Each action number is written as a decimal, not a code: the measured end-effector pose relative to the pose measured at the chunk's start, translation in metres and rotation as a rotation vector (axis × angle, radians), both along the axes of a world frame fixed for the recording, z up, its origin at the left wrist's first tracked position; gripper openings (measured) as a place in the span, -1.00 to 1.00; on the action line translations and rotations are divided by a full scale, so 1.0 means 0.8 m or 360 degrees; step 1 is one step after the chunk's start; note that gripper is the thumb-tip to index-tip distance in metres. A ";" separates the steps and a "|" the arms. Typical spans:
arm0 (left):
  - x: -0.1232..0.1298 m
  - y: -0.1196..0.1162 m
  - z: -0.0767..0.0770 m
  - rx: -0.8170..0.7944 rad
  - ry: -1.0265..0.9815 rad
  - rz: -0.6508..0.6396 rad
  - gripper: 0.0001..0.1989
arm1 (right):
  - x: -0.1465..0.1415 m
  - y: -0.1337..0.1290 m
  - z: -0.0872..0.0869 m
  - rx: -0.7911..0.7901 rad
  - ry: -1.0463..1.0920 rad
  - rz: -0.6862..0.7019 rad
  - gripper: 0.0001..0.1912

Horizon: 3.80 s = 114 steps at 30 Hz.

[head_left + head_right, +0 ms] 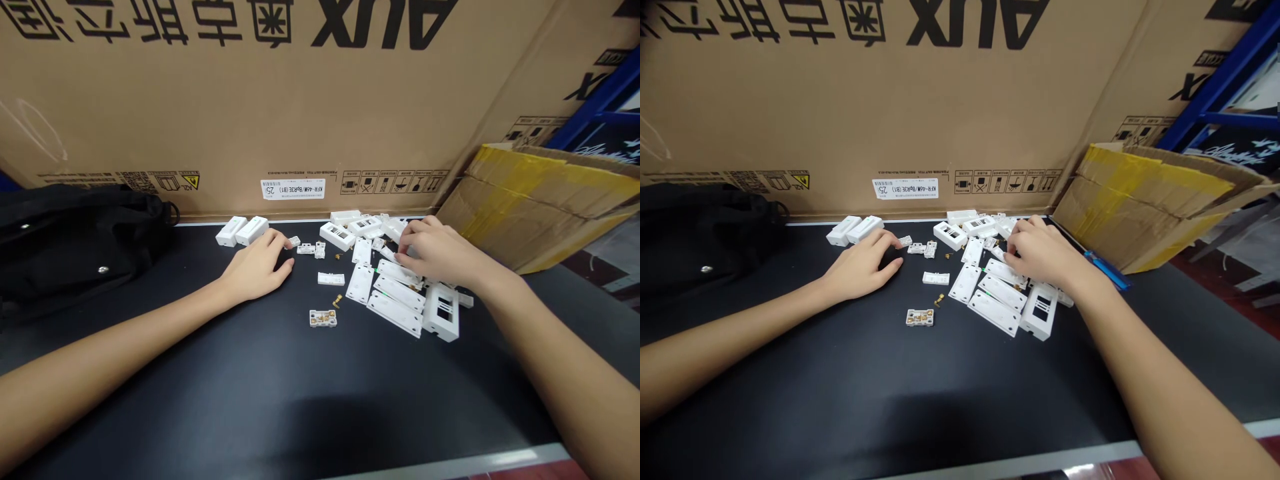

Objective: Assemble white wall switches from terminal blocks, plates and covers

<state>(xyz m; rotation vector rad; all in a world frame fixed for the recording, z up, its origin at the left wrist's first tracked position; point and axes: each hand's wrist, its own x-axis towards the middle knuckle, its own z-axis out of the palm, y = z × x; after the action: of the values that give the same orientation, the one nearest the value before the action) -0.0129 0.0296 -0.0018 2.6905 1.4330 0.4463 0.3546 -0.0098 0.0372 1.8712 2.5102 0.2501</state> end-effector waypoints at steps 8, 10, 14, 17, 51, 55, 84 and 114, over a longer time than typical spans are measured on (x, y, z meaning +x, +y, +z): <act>0.000 0.000 0.000 0.0001 0.0003 -0.0008 -0.71 | -0.017 0.003 -0.010 0.0057 0.0016 0.0026 -0.53; 0.000 -0.001 0.000 -0.0004 -0.0004 -0.0007 -0.71 | -0.017 0.004 -0.009 0.0007 0.0036 0.0037 -0.52; 0.000 -0.001 0.001 -0.0006 -0.0008 -0.0015 -0.70 | -0.003 -0.002 0.017 0.0004 0.0113 -0.0012 -0.58; 0.000 -0.001 0.001 -0.0013 -0.0004 -0.0014 -0.70 | 0.018 -0.011 0.043 -0.0184 0.0257 -0.0202 -0.72; -0.001 0.000 0.000 0.0010 -0.0004 -0.0021 -0.72 | 0.056 -0.020 0.033 -0.0897 0.0344 -0.0188 -0.47; 0.000 0.000 0.000 0.0004 -0.0006 -0.0021 -0.71 | 0.046 -0.019 0.034 -0.0861 0.0313 -0.0138 -0.51; 0.000 0.001 0.000 0.0006 -0.0014 -0.0034 -0.72 | 0.020 -0.027 0.043 -0.0713 0.0260 -0.0102 -0.75; 0.000 0.001 -0.001 0.0001 -0.0014 -0.0032 -0.73 | 0.029 -0.005 0.025 -0.0390 0.0303 -0.0123 -0.64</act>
<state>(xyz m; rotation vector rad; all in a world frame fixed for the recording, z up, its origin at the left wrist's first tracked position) -0.0126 0.0300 -0.0027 2.6974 1.4027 0.4572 0.3778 -0.0135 0.0573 1.9673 2.4370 -0.2362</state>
